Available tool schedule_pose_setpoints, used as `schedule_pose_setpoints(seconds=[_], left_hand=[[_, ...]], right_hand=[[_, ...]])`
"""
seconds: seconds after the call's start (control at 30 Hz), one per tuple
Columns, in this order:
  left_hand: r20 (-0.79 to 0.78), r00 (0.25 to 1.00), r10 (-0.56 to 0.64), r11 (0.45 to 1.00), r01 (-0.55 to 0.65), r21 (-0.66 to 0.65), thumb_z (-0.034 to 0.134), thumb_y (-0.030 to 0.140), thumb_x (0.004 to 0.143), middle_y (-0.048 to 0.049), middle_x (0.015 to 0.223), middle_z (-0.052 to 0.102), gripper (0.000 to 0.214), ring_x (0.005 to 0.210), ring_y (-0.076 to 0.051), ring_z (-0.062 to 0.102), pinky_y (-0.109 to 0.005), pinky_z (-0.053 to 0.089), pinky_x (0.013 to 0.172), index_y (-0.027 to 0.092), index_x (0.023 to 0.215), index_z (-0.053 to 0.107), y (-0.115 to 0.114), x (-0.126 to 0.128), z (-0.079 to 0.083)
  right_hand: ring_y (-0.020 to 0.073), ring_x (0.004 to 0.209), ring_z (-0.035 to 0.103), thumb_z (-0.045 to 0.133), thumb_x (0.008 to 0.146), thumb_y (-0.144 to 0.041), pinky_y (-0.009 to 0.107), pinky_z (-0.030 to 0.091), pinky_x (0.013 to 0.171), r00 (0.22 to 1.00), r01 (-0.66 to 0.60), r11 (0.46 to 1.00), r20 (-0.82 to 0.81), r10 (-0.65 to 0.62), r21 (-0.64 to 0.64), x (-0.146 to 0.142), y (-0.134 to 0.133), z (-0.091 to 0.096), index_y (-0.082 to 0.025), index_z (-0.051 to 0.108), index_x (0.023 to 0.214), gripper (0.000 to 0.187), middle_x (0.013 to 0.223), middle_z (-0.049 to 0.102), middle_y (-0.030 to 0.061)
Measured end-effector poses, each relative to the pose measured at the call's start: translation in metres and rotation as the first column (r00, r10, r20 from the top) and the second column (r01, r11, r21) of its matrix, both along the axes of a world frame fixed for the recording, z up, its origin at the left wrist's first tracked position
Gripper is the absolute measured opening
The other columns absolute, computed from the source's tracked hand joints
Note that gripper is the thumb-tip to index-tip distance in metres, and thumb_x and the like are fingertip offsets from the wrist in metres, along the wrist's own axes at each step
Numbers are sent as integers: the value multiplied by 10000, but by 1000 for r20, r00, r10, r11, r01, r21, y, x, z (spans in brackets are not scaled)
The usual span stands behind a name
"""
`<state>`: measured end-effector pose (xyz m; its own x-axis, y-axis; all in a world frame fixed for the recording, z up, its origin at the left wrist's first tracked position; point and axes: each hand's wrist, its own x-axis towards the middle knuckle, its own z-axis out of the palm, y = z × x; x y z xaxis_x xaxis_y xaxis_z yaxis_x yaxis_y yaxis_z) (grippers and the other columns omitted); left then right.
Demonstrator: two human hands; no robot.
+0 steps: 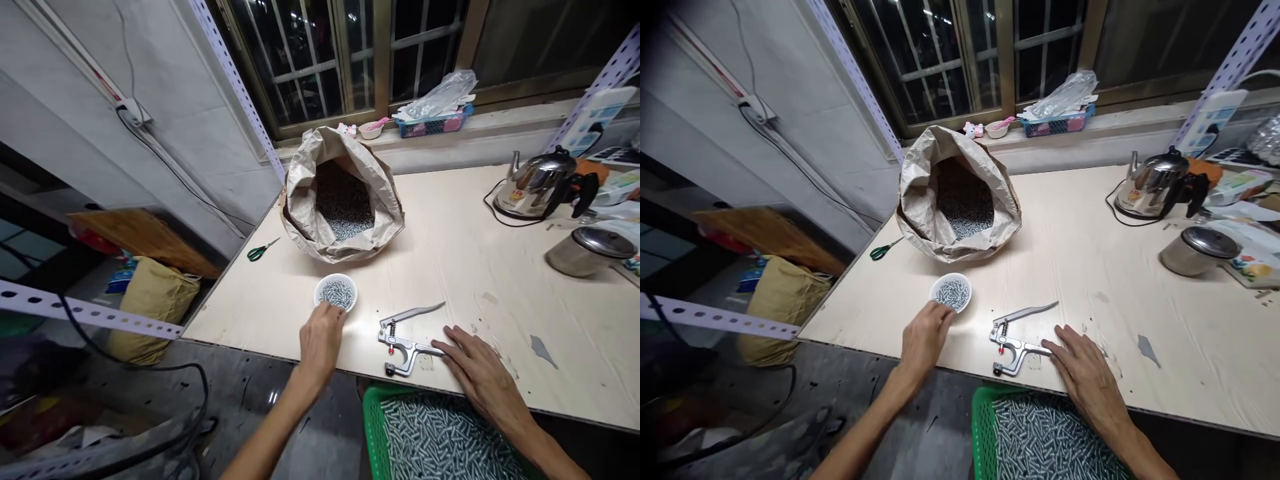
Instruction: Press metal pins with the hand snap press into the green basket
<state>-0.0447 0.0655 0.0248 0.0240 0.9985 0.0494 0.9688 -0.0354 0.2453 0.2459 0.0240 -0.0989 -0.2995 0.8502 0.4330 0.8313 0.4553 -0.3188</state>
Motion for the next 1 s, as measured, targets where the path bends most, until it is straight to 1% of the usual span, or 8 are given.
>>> schedule_pose_setpoints(seconds=[0.07,0.17,0.3,0.4,0.5,0.67,0.8,1.0], left_hand=[[-96,993,70,996,-75,-49,502,241,913,-59,967,643,176,894,-191,620,-259,441,681,178,927,666,21,-15,2],[-183,979,86,980,-116,-160,544,278,886,-71,992,647,177,873,-195,631,-260,426,669,160,931,669,40,-23,-5],[-246,969,40,970,-97,-223,547,237,859,-85,998,656,154,895,-195,634,-255,416,689,158,875,679,52,-19,-12],[-249,967,45,960,-111,-258,519,176,840,-90,970,674,162,881,-198,639,-255,410,669,155,838,680,58,-15,-9],[-198,976,89,938,-149,-314,545,190,823,-83,937,696,142,867,-203,645,-249,405,647,162,841,682,63,-14,-3],[-178,977,120,949,-166,-268,503,321,884,-102,945,703,239,868,-213,649,-256,409,655,167,854,683,66,-13,-4],[-231,954,191,943,-244,-226,468,439,896,-138,950,696,363,877,-246,653,-283,420,670,150,838,680,72,-8,-10],[-199,962,186,939,-234,-253,533,253,833,-103,901,691,176,846,-227,649,-274,414,653,165,757,665,84,-4,-14]], right_hand=[[271,1230,464,375,970,-360,513,422,974,1000,-5,1000,-9,5,6,-1,-1,0,-279,593,1196,324,1301,528,75],[269,1229,465,370,971,-354,511,417,979,1000,2,1000,-22,-2,22,-2,-1,-1,-275,593,1192,323,1303,527,75],[269,1216,477,358,969,-345,515,412,981,999,12,999,-33,-11,45,-3,-1,-2,-280,602,1173,325,1287,542,67],[273,1211,482,359,965,-335,517,417,975,999,8,999,-38,-5,54,-4,-1,-2,-279,605,1170,325,1278,551,70],[276,1203,490,359,964,-322,516,428,962,999,7,997,-33,-5,73,-4,0,-3,-271,608,1164,324,1265,561,77],[274,1220,474,371,961,-299,522,417,976,999,9,998,-38,-7,60,-5,0,-4,-271,606,1168,315,1275,554,76],[269,1231,464,381,960,-294,520,405,990,999,11,999,-31,-10,41,-5,0,-5,-276,601,1179,311,1288,544,74],[265,1229,463,393,957,-284,509,405,988,1000,14,999,-24,-13,38,-5,0,-6,-270,598,1179,302,1278,548,77]])
